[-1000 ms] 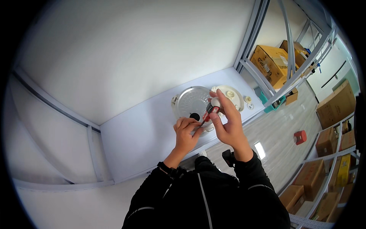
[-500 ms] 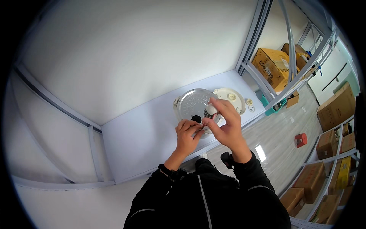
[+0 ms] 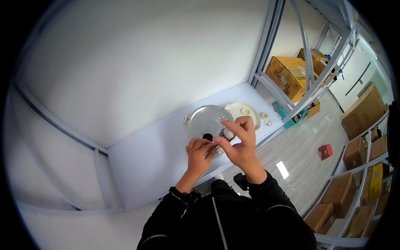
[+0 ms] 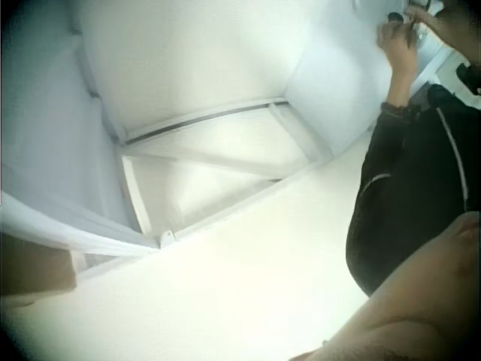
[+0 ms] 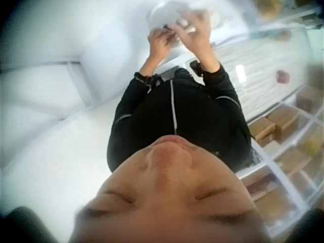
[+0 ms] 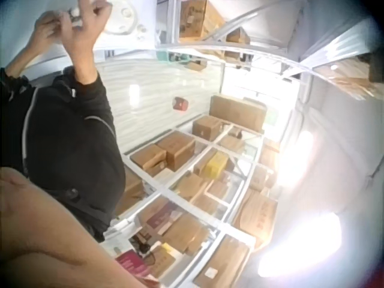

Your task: The person uses a screwdriver to tighten screws on a circular white plastic light fixture cover. They then attach a white plastic mounting bracket to the cover and secure it with additional screws. The person handles the fixture parts and screwdriver throughout the process.

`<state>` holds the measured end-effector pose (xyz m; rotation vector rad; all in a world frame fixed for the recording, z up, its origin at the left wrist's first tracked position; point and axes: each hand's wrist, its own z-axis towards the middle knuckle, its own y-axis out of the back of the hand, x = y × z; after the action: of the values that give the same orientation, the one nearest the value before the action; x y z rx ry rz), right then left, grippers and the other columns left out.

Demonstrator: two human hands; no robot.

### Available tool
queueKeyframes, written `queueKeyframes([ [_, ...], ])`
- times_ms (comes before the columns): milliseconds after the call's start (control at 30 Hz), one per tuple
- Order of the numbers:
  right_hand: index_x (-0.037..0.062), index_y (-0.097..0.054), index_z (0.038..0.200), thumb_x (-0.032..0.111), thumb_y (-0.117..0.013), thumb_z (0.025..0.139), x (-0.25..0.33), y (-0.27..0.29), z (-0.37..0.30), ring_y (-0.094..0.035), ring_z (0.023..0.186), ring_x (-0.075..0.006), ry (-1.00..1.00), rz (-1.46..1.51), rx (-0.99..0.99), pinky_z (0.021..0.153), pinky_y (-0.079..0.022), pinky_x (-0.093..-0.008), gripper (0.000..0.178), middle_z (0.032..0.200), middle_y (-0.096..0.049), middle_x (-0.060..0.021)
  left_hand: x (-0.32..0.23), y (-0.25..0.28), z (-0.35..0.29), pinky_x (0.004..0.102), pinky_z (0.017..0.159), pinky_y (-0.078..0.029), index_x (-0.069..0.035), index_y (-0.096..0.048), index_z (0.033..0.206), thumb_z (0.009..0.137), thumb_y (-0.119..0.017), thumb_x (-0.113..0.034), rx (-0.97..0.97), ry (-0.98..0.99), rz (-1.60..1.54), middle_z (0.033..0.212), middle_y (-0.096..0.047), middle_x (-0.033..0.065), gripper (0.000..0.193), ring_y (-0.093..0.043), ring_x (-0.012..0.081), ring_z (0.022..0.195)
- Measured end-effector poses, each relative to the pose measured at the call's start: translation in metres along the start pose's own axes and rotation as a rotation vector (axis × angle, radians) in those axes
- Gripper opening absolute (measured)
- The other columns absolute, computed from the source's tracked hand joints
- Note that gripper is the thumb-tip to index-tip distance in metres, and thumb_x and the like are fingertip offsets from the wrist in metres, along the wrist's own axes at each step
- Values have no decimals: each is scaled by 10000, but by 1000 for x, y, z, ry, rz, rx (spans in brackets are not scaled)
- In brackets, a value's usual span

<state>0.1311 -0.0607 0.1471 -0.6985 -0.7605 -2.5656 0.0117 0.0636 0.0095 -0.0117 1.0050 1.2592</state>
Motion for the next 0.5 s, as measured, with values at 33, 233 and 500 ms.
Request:
queueKeyframes([
  [33,0,-583,1509,131,-727,978,2,0,0,-625,1082,-262,-6,13,7,891,-522,-332,566,1192,-618,-155,-1,1,1,445,988,-410,-150,-817,994,844,-859,-176,3,-1,6,1094,-703,-46,158,-589,261,1173],
  [233,17,-435,1622,66,-704,990,3,-1,6,-643,1118,-313,12,207,103,899,-537,-340,688,1347,-624,-216,0,-3,0,447,982,-415,-149,-812,972,834,-869,-173,-21,-18,31,1094,-707,-53,151,-589,261,1172],
  [500,23,-548,1529,30,-780,921,0,-8,-1,-637,1137,-306,21,-59,-56,891,-555,-352,651,1286,-627,-209,-5,0,1,454,982,-416,-153,-814,984,827,-870,-163,0,-4,31,1093,-709,-52,166,-590,261,1165],
])
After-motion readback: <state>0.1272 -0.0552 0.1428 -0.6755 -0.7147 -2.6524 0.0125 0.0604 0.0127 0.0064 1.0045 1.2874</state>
